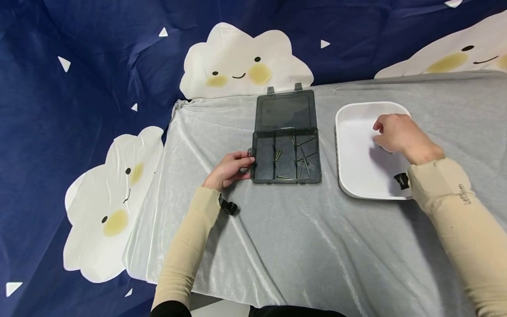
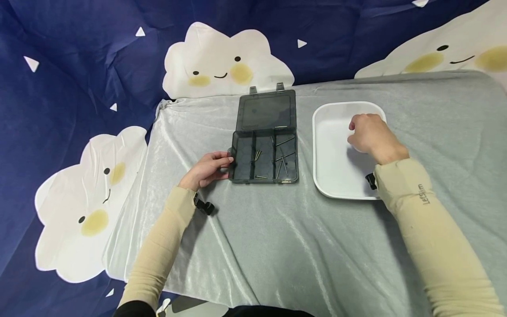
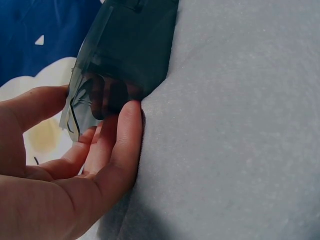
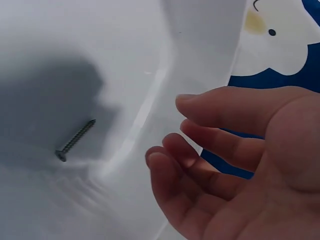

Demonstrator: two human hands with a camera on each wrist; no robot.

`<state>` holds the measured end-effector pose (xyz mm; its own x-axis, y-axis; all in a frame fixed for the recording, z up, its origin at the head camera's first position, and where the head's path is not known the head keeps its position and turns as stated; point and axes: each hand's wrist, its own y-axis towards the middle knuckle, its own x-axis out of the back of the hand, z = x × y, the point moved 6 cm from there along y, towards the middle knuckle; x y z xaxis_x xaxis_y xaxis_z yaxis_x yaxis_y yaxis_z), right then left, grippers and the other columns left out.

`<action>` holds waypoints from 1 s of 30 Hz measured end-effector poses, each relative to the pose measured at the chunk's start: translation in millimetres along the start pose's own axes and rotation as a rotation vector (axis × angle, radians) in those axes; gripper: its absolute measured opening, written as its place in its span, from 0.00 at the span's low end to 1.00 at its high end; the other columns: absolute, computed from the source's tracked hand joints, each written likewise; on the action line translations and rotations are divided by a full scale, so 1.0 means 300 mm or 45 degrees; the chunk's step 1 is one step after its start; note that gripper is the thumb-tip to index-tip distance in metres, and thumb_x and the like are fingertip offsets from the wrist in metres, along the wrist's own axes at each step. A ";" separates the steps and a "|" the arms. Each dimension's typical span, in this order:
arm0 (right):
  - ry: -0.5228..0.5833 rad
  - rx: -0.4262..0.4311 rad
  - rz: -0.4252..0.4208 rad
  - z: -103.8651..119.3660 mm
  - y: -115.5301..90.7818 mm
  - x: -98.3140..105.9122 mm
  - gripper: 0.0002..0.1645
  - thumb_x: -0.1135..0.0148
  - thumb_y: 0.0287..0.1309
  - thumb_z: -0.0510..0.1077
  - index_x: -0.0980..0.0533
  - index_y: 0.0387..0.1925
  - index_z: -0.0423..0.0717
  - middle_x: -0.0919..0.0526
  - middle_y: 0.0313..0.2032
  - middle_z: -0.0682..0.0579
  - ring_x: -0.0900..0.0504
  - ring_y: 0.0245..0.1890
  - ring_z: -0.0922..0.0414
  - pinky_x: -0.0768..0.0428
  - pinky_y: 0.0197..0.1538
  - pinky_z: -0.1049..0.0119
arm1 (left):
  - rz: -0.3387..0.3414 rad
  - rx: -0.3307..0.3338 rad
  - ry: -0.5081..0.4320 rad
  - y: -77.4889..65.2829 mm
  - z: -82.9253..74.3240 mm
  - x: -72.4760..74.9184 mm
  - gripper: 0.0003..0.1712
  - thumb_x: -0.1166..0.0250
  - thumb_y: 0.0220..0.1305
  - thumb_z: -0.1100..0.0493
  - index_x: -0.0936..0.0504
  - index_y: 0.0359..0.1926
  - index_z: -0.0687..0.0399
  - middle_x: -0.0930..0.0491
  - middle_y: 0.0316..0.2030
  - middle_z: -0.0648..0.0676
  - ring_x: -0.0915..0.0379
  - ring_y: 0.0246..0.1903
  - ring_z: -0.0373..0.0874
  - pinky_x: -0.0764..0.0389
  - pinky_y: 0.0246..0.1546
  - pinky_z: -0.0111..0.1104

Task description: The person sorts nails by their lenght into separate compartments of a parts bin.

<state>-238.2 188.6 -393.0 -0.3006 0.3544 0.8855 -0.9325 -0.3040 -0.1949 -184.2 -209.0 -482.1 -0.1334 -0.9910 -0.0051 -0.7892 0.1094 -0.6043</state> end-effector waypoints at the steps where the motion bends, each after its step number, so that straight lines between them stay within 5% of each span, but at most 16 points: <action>1: -0.006 -0.004 0.016 -0.005 0.004 -0.004 0.22 0.50 0.52 0.37 0.26 0.46 0.27 0.20 0.40 0.32 0.25 0.39 0.41 0.26 0.46 0.46 | 0.000 -0.001 0.000 0.001 0.000 0.001 0.19 0.38 0.66 0.60 0.27 0.56 0.61 0.24 0.42 0.52 0.25 0.40 0.40 0.16 0.29 0.29; 12: -0.130 -0.129 0.199 -0.057 0.010 -0.054 0.12 0.54 0.49 0.35 0.27 0.32 0.32 0.25 0.31 0.33 0.28 0.33 0.41 0.26 0.34 0.50 | -0.001 0.002 0.008 0.002 -0.002 0.001 0.20 0.38 0.66 0.60 0.27 0.56 0.61 0.24 0.42 0.52 0.25 0.40 0.40 0.16 0.29 0.29; 18: -0.184 -0.151 0.188 -0.060 0.013 -0.075 0.13 0.55 0.49 0.32 0.28 0.33 0.25 0.26 0.35 0.23 0.25 0.34 0.36 0.23 0.37 0.41 | -0.006 0.009 0.012 -0.001 0.000 0.005 0.20 0.38 0.66 0.60 0.27 0.57 0.61 0.24 0.43 0.52 0.25 0.40 0.40 0.17 0.28 0.29; 30: -0.205 -0.157 0.140 -0.066 0.012 -0.101 0.16 0.56 0.49 0.31 0.28 0.37 0.22 0.26 0.36 0.19 0.24 0.34 0.28 0.23 0.35 0.38 | -0.011 0.010 0.005 0.002 0.005 0.004 0.20 0.37 0.66 0.60 0.27 0.57 0.61 0.24 0.43 0.53 0.25 0.40 0.40 0.16 0.29 0.29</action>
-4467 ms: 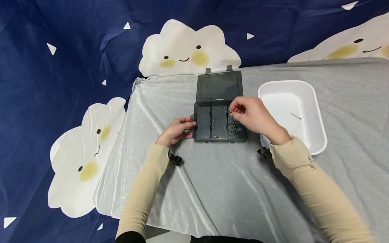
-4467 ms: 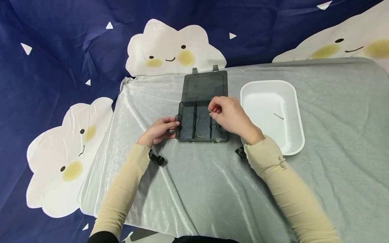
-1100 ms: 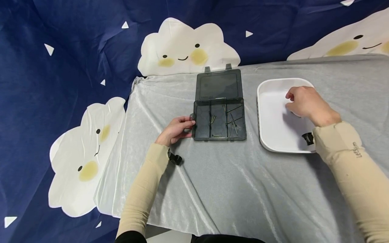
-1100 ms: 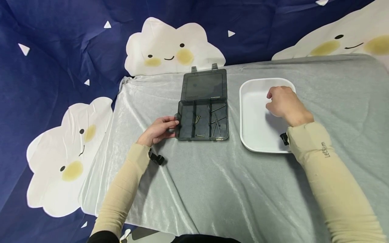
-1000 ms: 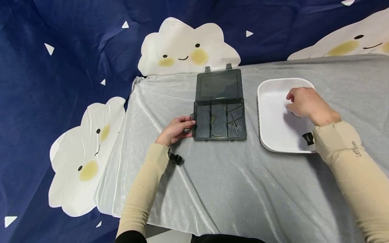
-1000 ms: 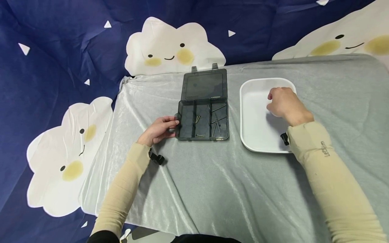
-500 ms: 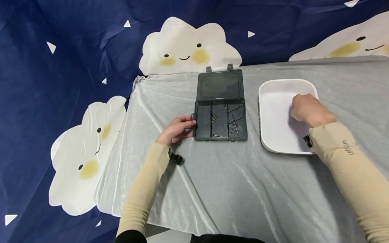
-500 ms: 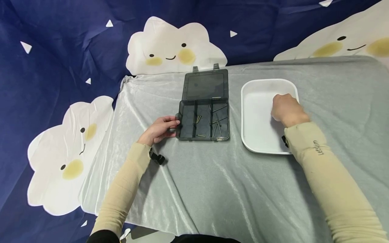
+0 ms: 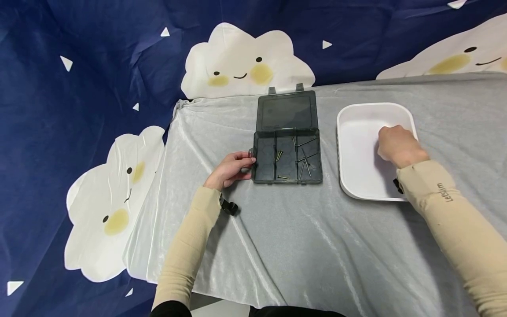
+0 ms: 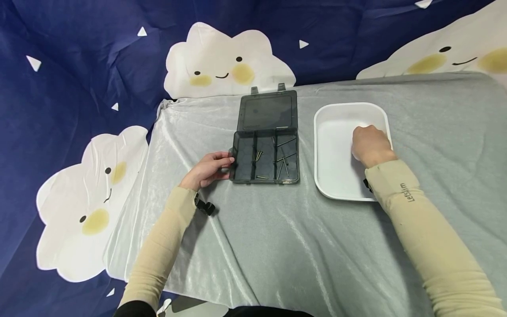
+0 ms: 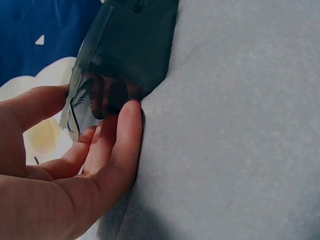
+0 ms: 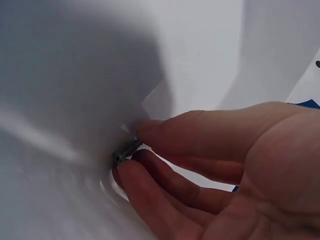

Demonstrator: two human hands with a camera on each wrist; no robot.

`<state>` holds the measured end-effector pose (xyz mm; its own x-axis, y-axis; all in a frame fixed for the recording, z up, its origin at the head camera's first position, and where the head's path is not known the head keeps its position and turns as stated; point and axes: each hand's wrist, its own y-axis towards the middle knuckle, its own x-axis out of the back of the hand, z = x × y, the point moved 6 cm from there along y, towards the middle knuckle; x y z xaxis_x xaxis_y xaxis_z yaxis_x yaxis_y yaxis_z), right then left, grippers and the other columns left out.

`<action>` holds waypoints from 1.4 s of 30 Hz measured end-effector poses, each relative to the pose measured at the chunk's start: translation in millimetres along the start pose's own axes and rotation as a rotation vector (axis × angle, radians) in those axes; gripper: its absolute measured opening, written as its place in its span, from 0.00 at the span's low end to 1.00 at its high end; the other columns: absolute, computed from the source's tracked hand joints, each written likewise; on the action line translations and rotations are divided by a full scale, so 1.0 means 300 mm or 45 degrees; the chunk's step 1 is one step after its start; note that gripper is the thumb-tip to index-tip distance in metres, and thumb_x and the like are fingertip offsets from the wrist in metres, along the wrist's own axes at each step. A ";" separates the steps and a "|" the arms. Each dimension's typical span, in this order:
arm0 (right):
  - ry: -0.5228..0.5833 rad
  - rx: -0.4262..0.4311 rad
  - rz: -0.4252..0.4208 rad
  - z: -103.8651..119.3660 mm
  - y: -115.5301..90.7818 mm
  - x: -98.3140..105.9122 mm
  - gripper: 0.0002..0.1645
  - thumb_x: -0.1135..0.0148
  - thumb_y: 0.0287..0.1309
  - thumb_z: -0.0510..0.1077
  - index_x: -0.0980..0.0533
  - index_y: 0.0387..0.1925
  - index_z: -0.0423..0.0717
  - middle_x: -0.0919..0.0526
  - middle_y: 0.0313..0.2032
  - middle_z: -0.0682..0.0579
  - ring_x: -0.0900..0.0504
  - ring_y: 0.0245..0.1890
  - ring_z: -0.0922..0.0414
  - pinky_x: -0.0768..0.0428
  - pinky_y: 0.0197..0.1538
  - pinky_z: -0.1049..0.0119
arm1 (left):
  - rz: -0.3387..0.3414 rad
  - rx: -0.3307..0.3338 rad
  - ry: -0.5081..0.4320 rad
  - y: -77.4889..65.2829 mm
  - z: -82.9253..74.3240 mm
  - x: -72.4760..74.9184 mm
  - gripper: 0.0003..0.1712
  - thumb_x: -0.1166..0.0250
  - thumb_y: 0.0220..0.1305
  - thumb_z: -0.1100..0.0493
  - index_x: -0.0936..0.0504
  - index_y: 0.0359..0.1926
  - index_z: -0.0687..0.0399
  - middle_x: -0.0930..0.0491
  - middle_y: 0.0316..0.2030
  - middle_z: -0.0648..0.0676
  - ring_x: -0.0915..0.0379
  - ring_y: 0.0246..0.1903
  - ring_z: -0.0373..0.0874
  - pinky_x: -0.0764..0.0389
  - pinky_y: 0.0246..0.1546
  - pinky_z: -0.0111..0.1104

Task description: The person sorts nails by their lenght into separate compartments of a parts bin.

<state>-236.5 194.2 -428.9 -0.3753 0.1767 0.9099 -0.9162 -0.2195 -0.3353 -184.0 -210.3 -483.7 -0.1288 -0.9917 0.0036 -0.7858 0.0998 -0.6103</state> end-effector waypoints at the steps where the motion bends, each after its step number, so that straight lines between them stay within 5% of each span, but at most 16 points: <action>1: -0.004 0.003 -0.002 0.001 0.000 0.000 0.16 0.56 0.49 0.31 0.28 0.37 0.21 0.26 0.36 0.19 0.24 0.34 0.27 0.23 0.36 0.38 | 0.000 0.000 0.001 0.000 0.000 0.000 0.20 0.37 0.66 0.60 0.26 0.57 0.61 0.24 0.43 0.53 0.25 0.40 0.40 0.16 0.29 0.29; 22: -0.004 -0.007 0.057 0.009 -0.006 -0.016 0.15 0.53 0.49 0.31 0.28 0.37 0.22 0.26 0.36 0.20 0.25 0.30 0.36 0.23 0.33 0.43 | 0.013 -0.016 -0.006 -0.003 -0.004 -0.003 0.20 0.38 0.66 0.60 0.26 0.57 0.61 0.23 0.42 0.53 0.25 0.40 0.40 0.16 0.29 0.30; 33: 0.034 -0.022 0.099 0.003 -0.002 -0.022 0.18 0.38 0.48 0.38 0.28 0.36 0.24 0.26 0.38 0.22 0.24 0.32 0.36 0.23 0.36 0.42 | 0.021 -0.024 -0.005 -0.008 -0.004 -0.004 0.20 0.38 0.66 0.60 0.26 0.57 0.61 0.23 0.42 0.52 0.25 0.40 0.40 0.17 0.29 0.29; 42: 0.068 0.039 0.075 0.006 -0.002 -0.003 0.12 0.39 0.48 0.41 0.25 0.31 0.33 0.22 0.33 0.33 0.26 0.34 0.40 0.24 0.37 0.47 | 0.006 -0.010 0.002 -0.004 -0.004 -0.002 0.20 0.38 0.66 0.60 0.26 0.57 0.61 0.23 0.42 0.52 0.25 0.40 0.40 0.16 0.28 0.29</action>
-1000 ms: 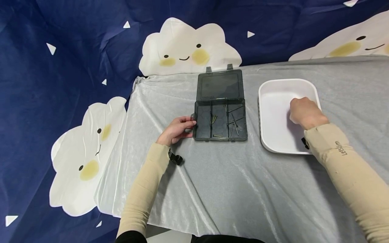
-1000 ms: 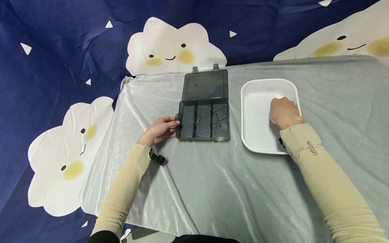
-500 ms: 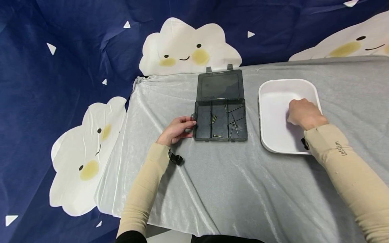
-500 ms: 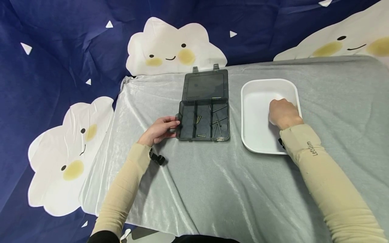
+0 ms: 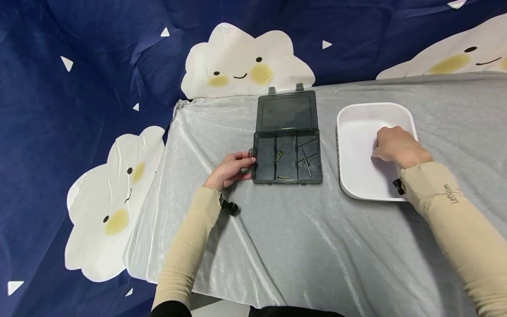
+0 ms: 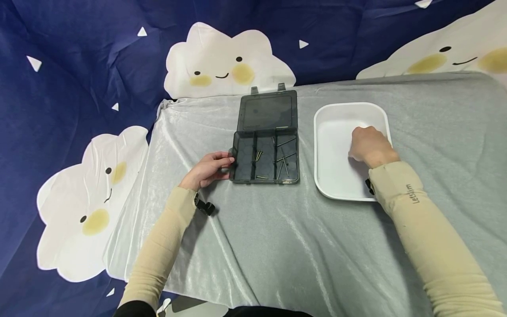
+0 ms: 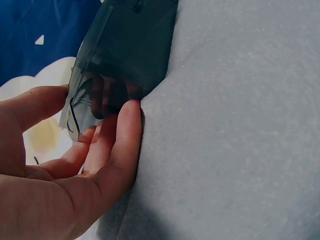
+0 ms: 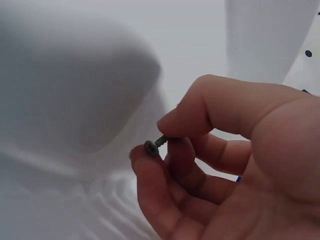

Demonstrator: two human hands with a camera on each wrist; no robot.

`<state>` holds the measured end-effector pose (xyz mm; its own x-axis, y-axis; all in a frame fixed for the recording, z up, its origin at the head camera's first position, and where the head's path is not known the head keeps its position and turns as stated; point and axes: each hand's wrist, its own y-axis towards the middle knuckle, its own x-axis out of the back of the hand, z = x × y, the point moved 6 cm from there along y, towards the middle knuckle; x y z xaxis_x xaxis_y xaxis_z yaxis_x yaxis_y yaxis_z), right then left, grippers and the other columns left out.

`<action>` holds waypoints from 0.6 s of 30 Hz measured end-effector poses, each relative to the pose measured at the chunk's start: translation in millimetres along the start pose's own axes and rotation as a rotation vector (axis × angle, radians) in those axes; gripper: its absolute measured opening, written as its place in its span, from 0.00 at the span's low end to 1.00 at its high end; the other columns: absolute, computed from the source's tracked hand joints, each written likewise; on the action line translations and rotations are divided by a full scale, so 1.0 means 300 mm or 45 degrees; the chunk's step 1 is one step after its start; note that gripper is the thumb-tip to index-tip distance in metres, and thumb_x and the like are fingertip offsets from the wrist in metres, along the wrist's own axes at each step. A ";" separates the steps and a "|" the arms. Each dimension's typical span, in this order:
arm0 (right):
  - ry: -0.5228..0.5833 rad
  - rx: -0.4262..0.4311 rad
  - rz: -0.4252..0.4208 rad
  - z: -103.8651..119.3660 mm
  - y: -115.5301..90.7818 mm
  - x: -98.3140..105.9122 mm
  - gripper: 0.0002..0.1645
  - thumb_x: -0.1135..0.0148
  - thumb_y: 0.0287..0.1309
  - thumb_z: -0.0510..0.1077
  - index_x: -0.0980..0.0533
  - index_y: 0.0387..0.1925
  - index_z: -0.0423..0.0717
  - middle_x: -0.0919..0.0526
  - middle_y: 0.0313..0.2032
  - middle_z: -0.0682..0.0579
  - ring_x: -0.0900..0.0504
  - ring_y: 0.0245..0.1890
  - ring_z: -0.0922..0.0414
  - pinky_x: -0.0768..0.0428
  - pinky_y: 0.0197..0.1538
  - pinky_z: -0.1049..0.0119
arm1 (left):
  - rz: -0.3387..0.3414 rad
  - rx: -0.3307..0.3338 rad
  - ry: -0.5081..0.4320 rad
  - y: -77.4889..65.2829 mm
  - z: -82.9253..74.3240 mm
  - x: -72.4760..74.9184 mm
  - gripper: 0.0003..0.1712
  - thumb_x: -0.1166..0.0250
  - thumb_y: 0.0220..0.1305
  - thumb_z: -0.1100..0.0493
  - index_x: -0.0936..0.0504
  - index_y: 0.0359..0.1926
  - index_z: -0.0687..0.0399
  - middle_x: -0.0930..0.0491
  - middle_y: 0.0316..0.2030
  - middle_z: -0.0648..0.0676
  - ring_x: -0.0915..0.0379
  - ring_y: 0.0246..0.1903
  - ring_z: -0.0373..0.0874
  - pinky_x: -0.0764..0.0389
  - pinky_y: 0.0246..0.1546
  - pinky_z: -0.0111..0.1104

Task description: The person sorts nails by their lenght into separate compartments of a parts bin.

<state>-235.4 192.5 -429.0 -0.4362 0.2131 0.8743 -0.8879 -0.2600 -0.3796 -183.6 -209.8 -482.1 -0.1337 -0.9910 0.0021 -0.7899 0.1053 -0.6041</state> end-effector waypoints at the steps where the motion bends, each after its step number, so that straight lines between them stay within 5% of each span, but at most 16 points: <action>1: 0.006 0.006 0.001 0.001 -0.001 0.003 0.12 0.38 0.48 0.41 0.24 0.31 0.34 0.22 0.33 0.34 0.26 0.34 0.41 0.24 0.37 0.47 | -0.001 0.000 0.002 0.000 0.000 0.000 0.20 0.38 0.66 0.60 0.26 0.57 0.61 0.23 0.42 0.53 0.25 0.40 0.40 0.16 0.28 0.29; 11: 0.086 0.059 -0.069 0.023 -0.007 0.045 0.10 0.39 0.46 0.41 0.25 0.30 0.37 0.24 0.26 0.44 0.28 0.32 0.46 0.31 0.30 0.61 | -0.009 0.004 0.003 -0.002 0.000 0.000 0.20 0.37 0.66 0.60 0.26 0.57 0.61 0.23 0.43 0.53 0.25 0.41 0.40 0.16 0.28 0.29; 18: 0.108 0.099 -0.175 0.051 -0.025 0.091 0.07 0.46 0.47 0.39 0.25 0.29 0.40 0.25 0.24 0.46 0.28 0.29 0.48 0.34 0.28 0.63 | -0.007 0.006 0.005 0.000 0.001 0.001 0.20 0.37 0.66 0.60 0.26 0.57 0.61 0.24 0.42 0.52 0.25 0.40 0.40 0.16 0.28 0.29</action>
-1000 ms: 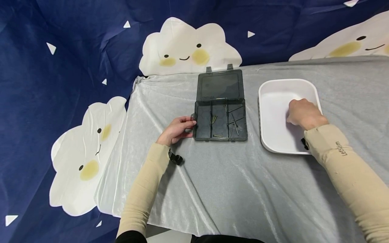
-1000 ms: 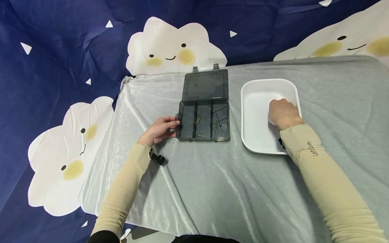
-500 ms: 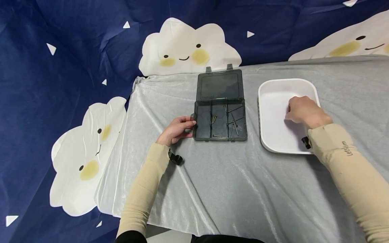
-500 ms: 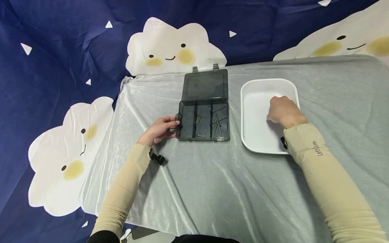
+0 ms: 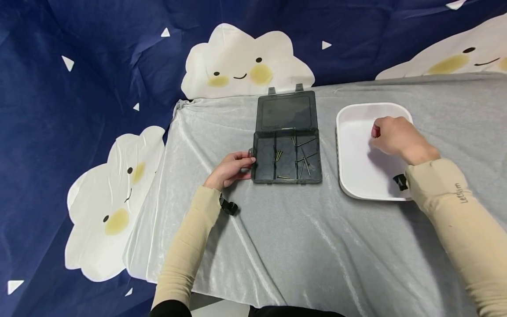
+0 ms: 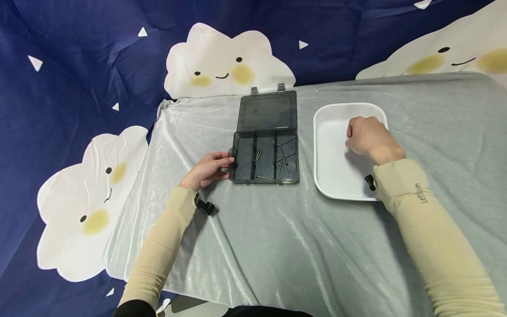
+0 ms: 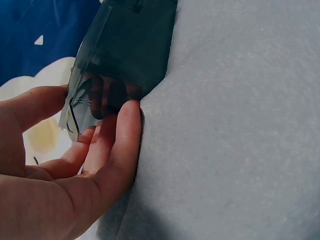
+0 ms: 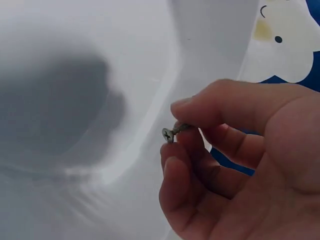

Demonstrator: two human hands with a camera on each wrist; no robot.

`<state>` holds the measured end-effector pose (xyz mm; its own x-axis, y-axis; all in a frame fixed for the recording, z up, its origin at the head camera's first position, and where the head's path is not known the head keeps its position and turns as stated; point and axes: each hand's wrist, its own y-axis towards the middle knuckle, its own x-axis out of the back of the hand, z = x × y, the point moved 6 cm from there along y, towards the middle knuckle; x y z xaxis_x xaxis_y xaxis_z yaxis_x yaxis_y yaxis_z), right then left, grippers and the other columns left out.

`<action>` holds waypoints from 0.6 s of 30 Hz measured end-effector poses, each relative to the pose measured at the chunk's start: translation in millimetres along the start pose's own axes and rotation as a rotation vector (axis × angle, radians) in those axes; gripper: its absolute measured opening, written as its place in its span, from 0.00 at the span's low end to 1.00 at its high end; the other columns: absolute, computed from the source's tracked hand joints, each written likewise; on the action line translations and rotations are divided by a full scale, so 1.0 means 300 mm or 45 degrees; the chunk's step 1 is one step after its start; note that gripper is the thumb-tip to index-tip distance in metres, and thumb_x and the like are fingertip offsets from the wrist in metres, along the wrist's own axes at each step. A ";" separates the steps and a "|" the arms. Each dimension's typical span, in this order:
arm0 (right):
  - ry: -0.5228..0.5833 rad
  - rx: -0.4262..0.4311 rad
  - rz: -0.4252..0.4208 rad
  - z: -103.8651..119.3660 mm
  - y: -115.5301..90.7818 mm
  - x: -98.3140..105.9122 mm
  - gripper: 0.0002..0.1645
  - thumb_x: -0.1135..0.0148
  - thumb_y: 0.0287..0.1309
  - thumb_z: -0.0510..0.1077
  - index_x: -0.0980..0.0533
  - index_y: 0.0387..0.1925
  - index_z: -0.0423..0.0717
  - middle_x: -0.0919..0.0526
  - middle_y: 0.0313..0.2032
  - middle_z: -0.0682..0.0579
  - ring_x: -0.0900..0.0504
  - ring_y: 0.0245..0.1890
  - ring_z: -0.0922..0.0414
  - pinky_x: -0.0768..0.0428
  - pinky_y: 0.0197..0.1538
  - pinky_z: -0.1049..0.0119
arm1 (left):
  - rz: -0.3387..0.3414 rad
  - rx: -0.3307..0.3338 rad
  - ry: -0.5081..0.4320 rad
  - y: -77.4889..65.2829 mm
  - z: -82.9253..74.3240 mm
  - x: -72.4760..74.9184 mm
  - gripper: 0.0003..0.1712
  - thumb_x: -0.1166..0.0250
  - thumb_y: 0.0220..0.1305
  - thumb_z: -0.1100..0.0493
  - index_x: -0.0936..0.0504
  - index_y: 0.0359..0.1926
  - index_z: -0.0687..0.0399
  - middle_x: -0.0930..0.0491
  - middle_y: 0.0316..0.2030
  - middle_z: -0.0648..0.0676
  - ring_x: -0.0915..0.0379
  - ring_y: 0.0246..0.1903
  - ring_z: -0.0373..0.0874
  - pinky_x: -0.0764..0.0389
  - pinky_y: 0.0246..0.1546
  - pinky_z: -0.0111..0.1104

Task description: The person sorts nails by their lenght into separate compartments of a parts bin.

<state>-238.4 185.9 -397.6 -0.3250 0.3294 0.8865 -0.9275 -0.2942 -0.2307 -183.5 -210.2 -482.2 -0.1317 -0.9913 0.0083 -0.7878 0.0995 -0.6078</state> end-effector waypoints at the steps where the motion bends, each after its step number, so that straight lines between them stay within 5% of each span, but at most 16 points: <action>1: -0.001 0.006 -0.012 0.005 0.000 0.005 0.07 0.46 0.47 0.38 0.25 0.30 0.41 0.24 0.24 0.46 0.28 0.30 0.47 0.34 0.28 0.62 | 0.001 -0.001 -0.003 0.000 0.000 0.000 0.20 0.37 0.66 0.60 0.26 0.57 0.61 0.24 0.42 0.52 0.25 0.40 0.40 0.16 0.28 0.29; 18: 0.062 0.090 -0.248 0.093 -0.033 0.092 0.05 0.42 0.53 0.38 0.25 0.33 0.41 0.21 0.29 0.45 0.27 0.32 0.48 0.34 0.35 0.59 | 0.002 -0.007 -0.012 0.001 0.001 0.001 0.20 0.37 0.66 0.60 0.26 0.57 0.61 0.23 0.42 0.53 0.25 0.40 0.40 0.16 0.28 0.29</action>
<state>-233.0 172.9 -359.8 -0.1508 0.4287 0.8908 -0.9589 -0.2825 -0.0264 -183.6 -210.3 -482.5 -0.1273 -0.9919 0.0002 -0.7910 0.1014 -0.6033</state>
